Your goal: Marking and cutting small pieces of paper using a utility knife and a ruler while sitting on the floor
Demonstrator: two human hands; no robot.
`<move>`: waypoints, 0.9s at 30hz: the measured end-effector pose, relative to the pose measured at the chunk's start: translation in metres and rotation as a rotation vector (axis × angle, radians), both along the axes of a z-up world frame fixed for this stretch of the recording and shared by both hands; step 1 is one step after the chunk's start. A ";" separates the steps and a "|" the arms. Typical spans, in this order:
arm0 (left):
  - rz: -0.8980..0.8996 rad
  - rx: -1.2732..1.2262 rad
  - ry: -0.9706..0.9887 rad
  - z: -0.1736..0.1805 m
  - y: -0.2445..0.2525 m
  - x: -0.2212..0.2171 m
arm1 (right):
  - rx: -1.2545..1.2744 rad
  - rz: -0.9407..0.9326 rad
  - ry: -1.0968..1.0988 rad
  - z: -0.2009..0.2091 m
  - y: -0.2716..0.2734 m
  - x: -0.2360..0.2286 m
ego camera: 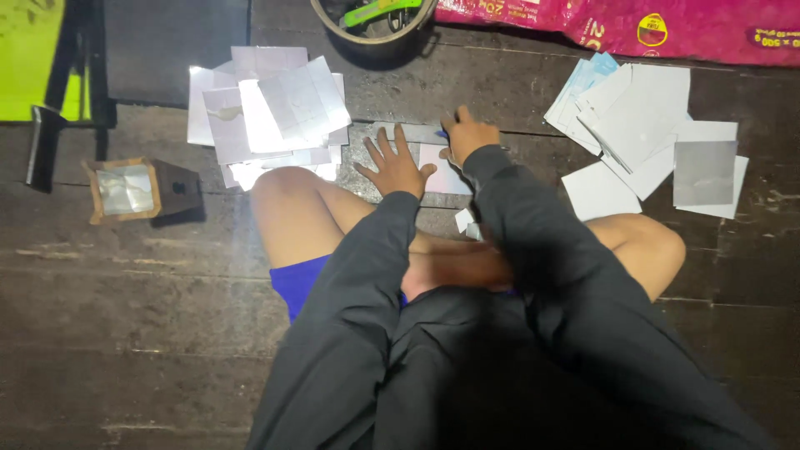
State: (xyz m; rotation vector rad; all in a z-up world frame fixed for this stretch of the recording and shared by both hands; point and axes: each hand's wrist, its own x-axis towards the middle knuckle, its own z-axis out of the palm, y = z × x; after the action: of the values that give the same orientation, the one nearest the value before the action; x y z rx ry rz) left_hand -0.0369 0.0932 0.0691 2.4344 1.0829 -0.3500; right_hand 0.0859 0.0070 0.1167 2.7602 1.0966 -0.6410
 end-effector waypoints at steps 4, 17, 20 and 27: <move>0.029 0.076 -0.104 -0.010 -0.006 -0.006 | 0.079 0.062 -0.075 -0.044 -0.017 0.013; 0.061 -0.045 -0.359 -0.059 -0.046 0.023 | 0.449 -0.702 0.140 -0.100 -0.098 0.009; 0.246 -0.157 -0.397 -0.082 -0.038 0.036 | 0.587 -0.767 0.169 -0.121 -0.099 0.012; 0.304 -0.432 -0.367 -0.063 -0.002 0.018 | 0.855 -0.876 0.429 -0.161 -0.114 0.037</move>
State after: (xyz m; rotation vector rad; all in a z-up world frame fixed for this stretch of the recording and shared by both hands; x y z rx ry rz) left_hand -0.0184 0.0914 0.0059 1.8307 1.0605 -0.0261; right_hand 0.1227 -0.1071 -0.0440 3.9981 0.0543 -1.0672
